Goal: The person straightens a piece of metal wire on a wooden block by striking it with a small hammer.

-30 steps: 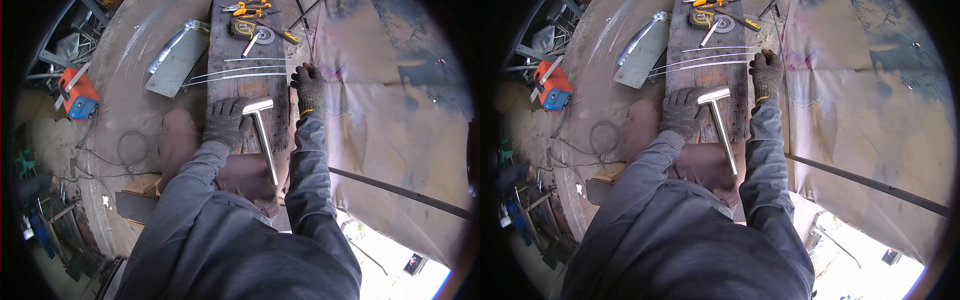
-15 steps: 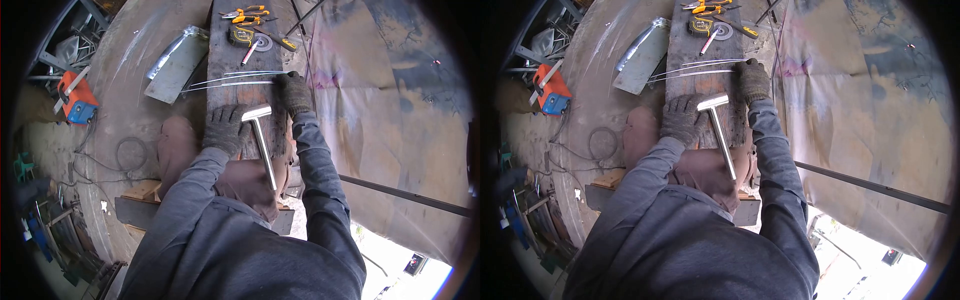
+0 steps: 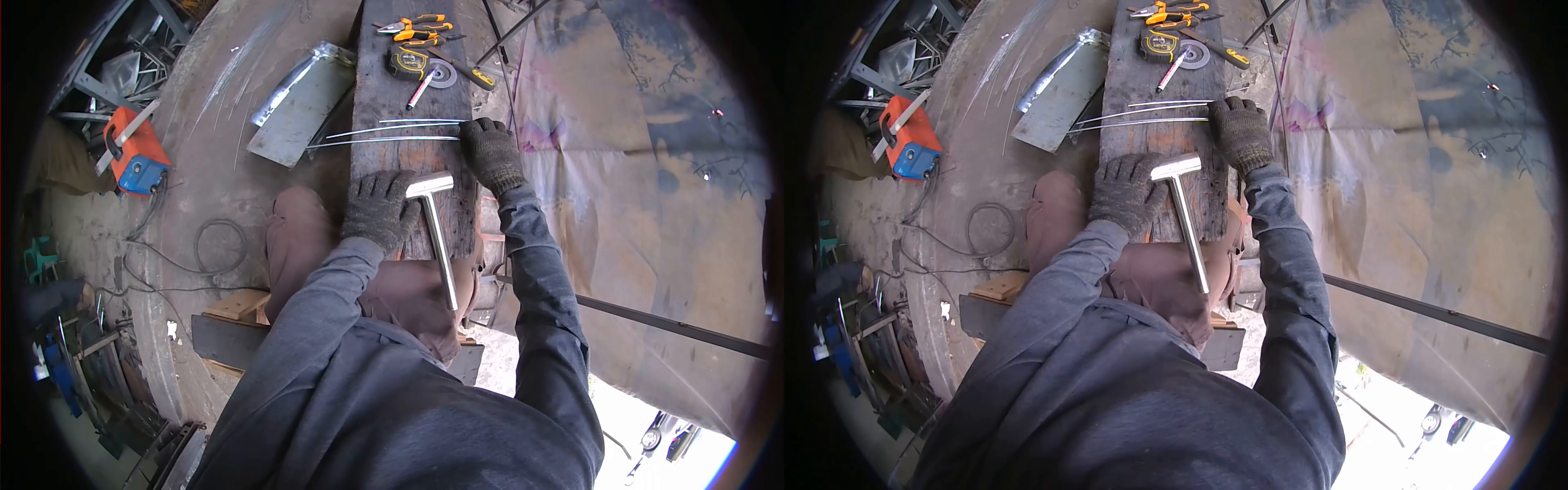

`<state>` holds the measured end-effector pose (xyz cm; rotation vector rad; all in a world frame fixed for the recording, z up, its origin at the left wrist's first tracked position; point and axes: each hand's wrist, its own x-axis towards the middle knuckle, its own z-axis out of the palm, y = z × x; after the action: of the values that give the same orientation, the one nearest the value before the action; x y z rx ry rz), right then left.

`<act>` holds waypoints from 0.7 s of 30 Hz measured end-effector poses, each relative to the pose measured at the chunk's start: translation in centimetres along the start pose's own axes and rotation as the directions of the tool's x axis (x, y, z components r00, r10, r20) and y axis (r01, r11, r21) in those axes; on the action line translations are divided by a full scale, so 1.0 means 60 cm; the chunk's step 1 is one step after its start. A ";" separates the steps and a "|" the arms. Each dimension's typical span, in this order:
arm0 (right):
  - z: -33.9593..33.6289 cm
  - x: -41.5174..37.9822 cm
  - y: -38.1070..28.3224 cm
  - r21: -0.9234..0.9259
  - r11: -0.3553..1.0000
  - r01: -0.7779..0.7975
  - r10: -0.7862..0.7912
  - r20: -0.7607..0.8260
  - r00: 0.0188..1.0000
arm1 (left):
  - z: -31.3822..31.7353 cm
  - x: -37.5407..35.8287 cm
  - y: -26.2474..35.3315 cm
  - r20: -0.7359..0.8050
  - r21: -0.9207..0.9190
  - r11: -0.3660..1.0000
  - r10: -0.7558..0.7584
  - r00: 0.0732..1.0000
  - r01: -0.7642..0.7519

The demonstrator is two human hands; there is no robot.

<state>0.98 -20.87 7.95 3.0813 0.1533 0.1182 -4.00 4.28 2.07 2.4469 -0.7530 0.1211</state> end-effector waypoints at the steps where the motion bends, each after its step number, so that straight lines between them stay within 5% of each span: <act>1: -0.015 -0.010 -0.009 0.035 0.999 0.000 0.002 -0.055 0.998 | -0.001 0.000 0.001 0.001 0.001 1.000 0.001 1.000 -0.001; 5: -0.041 -0.082 -0.016 0.369 0.928 0.059 0.027 -0.222 0.975 | -0.013 0.002 0.007 0.011 -0.009 1.000 0.000 1.000 0.000; 7: -0.068 -0.138 -0.039 0.804 0.587 -0.097 0.329 -0.128 0.936 | -0.015 0.002 0.010 0.025 -0.010 1.000 0.009 1.000 -0.009; 8: -0.078 -0.168 -0.054 0.807 0.581 -0.107 0.344 -0.125 0.931 | -0.014 0.002 0.010 0.020 0.003 1.000 -0.014 1.000 0.014; 10: -0.095 -0.225 -0.096 0.982 0.112 -0.154 0.588 0.059 0.807 | -0.009 0.001 0.010 0.033 0.020 0.999 -0.025 0.999 0.025; 15: -0.123 -0.297 -0.228 0.952 0.296 -0.081 0.657 -0.141 0.741 | 0.004 -0.004 0.006 -0.049 0.007 1.000 0.009 0.999 -0.009; 17: -0.145 -0.315 -0.271 0.845 0.527 -0.090 0.580 -0.281 0.765 | -0.009 -0.022 0.003 -0.017 -0.067 0.998 -0.015 1.000 0.014; 18: -0.152 -0.319 -0.284 0.852 0.516 -0.091 0.587 -0.274 0.762 | -0.005 -0.032 -0.007 -0.070 -0.176 0.984 -0.054 0.996 0.041; 20: -0.157 -0.337 -0.312 0.670 0.740 0.056 0.341 -0.445 0.828 | 0.041 -0.064 -0.054 -0.115 -0.510 0.859 -0.121 0.986 0.046; 21: -0.154 -0.345 -0.326 0.681 0.731 0.045 0.349 -0.429 0.833 | 0.040 -0.086 -0.056 -0.098 -0.506 0.860 -0.128 0.987 0.061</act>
<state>-22.19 -3.03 14.51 3.6588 -0.0819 1.2089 -6.67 7.78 -2.87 1.9494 -0.5232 0.0367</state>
